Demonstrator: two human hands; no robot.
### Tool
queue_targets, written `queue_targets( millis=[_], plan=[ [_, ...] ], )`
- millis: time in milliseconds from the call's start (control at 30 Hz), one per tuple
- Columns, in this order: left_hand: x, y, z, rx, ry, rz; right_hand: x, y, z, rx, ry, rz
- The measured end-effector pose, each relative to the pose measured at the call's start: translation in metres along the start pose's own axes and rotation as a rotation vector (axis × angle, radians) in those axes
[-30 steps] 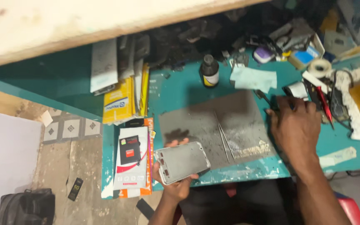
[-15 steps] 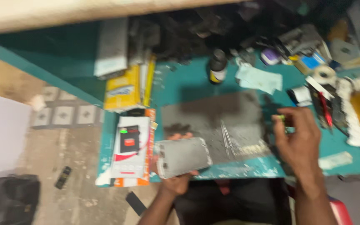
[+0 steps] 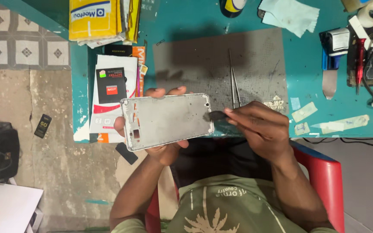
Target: The person cleans the inside of a disassembled smartphone frame using a liquid solvent and tweezers. They repeatedly apply the liquid from a bottle and scrape the interior surfaces with the tweezers to remove residue.
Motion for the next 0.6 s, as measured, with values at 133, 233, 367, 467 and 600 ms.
queue_targets(
  millis=[133,233,367,467,600],
  plan=[
    [0.001,-0.003,-0.001,0.027,0.037,0.002,0.007,-0.006,-0.001,-0.056,0.015,-0.033],
    [0.004,-0.004,0.005,0.339,0.686,0.118,0.011,-0.011,-0.002,-0.017,0.04,-0.023],
    [0.012,0.007,-0.002,0.109,0.045,0.031,0.012,-0.021,0.002,0.031,0.063,-0.046],
    [0.023,0.001,0.004,0.683,0.878,0.033,0.008,-0.026,0.003,0.075,0.181,-0.065],
    [0.004,0.009,0.006,0.483,0.577,0.129,-0.003,-0.016,0.018,0.276,0.21,0.063]
  ],
)
Point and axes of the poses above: each hand's wrist, its own y-axis towards the middle knuckle, its own x-axis out of the palm, z = x × y, the point moved 6 cm from there along y, towards the middle knuckle, and after that the axes turned 12 degrees about z, right-handed, at the moved point
